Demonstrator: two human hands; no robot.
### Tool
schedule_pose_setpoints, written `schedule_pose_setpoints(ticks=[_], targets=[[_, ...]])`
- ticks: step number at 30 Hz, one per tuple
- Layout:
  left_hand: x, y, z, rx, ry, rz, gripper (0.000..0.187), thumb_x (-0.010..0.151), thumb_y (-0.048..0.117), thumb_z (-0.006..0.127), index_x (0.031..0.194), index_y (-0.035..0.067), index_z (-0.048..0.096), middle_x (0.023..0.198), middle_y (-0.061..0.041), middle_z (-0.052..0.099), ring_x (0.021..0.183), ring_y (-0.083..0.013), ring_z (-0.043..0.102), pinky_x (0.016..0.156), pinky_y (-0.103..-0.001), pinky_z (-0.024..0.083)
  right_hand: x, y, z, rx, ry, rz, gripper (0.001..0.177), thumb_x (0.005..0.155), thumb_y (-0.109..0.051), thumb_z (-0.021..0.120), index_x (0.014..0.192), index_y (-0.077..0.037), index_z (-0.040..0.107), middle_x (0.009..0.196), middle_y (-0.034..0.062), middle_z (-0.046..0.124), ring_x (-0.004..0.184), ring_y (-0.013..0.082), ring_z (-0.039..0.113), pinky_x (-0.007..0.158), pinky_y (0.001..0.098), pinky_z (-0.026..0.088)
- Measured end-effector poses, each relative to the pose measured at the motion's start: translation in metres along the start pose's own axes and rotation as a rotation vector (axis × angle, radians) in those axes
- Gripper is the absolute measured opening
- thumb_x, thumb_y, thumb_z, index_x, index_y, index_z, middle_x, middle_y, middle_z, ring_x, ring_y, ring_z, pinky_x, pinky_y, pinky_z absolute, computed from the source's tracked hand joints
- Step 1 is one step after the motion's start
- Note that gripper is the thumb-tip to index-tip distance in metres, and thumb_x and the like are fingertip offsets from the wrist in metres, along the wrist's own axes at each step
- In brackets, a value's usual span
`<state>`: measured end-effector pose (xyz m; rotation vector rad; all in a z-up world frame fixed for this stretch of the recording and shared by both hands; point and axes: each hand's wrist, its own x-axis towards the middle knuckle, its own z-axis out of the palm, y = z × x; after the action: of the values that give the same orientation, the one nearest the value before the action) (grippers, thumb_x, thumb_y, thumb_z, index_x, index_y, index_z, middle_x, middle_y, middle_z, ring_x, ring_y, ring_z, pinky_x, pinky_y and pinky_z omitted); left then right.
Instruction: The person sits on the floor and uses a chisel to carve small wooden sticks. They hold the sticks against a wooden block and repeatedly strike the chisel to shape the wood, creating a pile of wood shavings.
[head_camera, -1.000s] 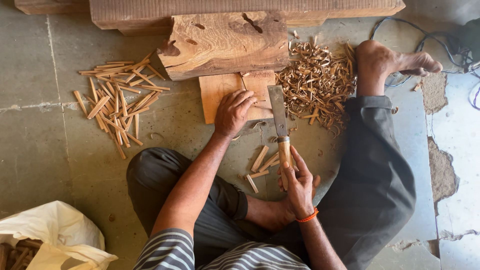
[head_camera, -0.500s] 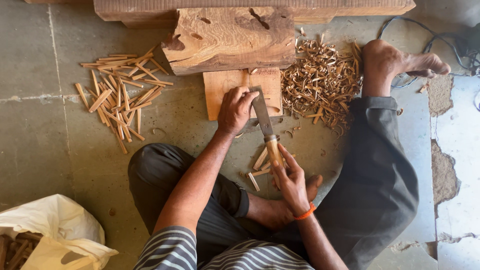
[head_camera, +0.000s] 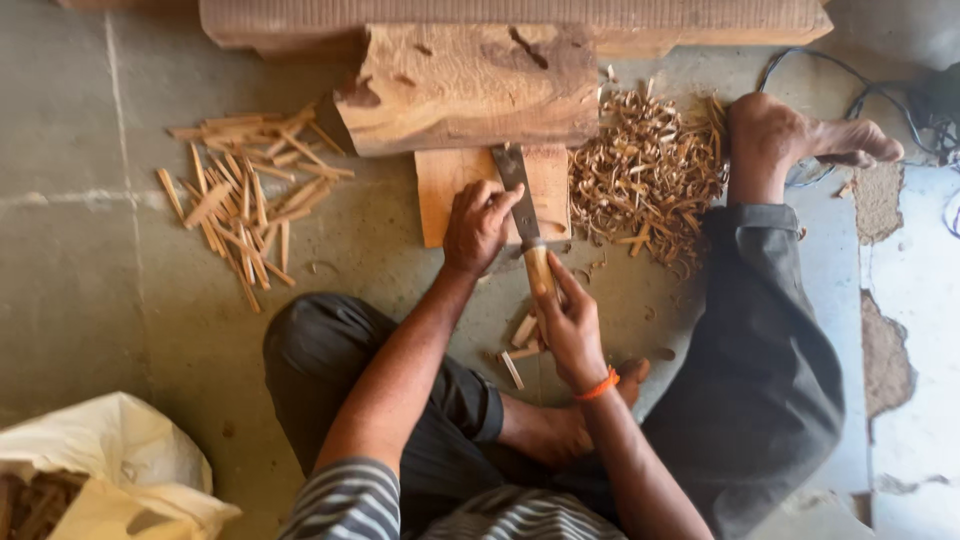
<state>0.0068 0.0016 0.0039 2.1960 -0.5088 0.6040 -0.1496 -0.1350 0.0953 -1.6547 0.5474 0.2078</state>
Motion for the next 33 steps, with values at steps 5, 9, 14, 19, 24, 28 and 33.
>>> schedule_pose_setpoints(ticks=[5, 9, 14, 19, 24, 28, 33], targets=[[-0.002, 0.006, -0.007, -0.030, -0.045, -0.011, 0.026, 0.086, 0.003, 0.076, 0.106, 0.020, 0.076, 0.089, -0.004, 0.064, 0.085, -0.0219, 0.062, 0.078, -0.037, 0.050, -0.010, -0.018, 0.000, 0.045, -0.047, -0.009, 0.058, 0.100, -0.023, 0.061, 0.155, -0.010, 0.047, 0.068, -0.0013, 0.054, 0.049, 0.0049, 0.047, 0.042, 0.0230, 0.039], [-0.005, 0.007, -0.003, -0.038, -0.025, 0.029, 0.029, 0.088, -0.001, 0.073, 0.106, 0.023, 0.075, 0.093, -0.001, 0.064, 0.091, -0.0200, 0.063, 0.086, -0.037, 0.052, -0.017, -0.016, -0.006, 0.091, -0.036, 0.090, 0.060, 0.098, -0.023, 0.062, 0.155, -0.010, 0.045, 0.068, -0.0016, 0.055, 0.049, 0.0056, 0.047, 0.041, 0.0238, 0.038], [-0.010, 0.000, 0.000, -0.007, -0.040, 0.009, 0.034, 0.086, -0.004, 0.072, 0.114, 0.015, 0.076, 0.097, -0.005, 0.062, 0.093, -0.0237, 0.061, 0.085, -0.039, 0.052, 0.010, 0.000, 0.002, 0.123, -0.031, 0.081, 0.060, 0.099, -0.020, 0.062, 0.155, -0.010, 0.046, 0.069, -0.0012, 0.057, 0.048, 0.0058, 0.047, 0.040, 0.0236, 0.039], [-0.008, 0.002, 0.003, -0.025, -0.040, 0.022, 0.029, 0.086, -0.003, 0.073, 0.110, 0.013, 0.075, 0.096, -0.005, 0.062, 0.093, -0.0241, 0.061, 0.083, -0.039, 0.052, 0.001, 0.008, 0.012, 0.205, -0.003, 0.031, 0.060, 0.099, -0.018, 0.062, 0.156, -0.010, 0.043, 0.068, -0.0023, 0.056, 0.047, 0.0055, 0.047, 0.041, 0.0231, 0.039], [0.001, 0.005, -0.005, -0.027, -0.071, -0.040, 0.034, 0.080, -0.007, 0.070, 0.101, 0.017, 0.077, 0.092, -0.005, 0.062, 0.090, -0.0237, 0.062, 0.080, -0.039, 0.052, 0.005, 0.000, 0.023, 0.207, -0.028, 0.037, 0.060, 0.099, -0.018, 0.059, 0.156, -0.011, 0.043, 0.065, -0.0034, 0.053, 0.048, 0.0052, 0.046, 0.040, 0.0235, 0.038], [-0.015, 0.011, -0.007, -0.062, -0.035, -0.021, 0.029, 0.082, -0.002, 0.074, 0.106, 0.014, 0.072, 0.094, -0.009, 0.061, 0.091, -0.0311, 0.060, 0.079, -0.043, 0.049, 0.004, 0.016, 0.022, 0.183, -0.075, -0.120, 0.061, 0.101, -0.017, 0.058, 0.160, -0.010, 0.043, 0.068, -0.0012, 0.051, 0.051, 0.0068, 0.046, 0.042, 0.0235, 0.039], [0.003, 0.019, -0.017, -0.110, 0.015, -0.012, 0.029, 0.089, -0.002, 0.073, 0.116, 0.008, 0.066, 0.099, -0.011, 0.061, 0.095, -0.0338, 0.060, 0.085, -0.046, 0.050, -0.003, 0.011, 0.011, 0.547, 0.012, 0.096, 0.055, 0.101, -0.019, 0.057, 0.154, -0.007, 0.048, 0.091, 0.0045, 0.068, 0.070, 0.0112, 0.063, 0.050, 0.0244, 0.049]])
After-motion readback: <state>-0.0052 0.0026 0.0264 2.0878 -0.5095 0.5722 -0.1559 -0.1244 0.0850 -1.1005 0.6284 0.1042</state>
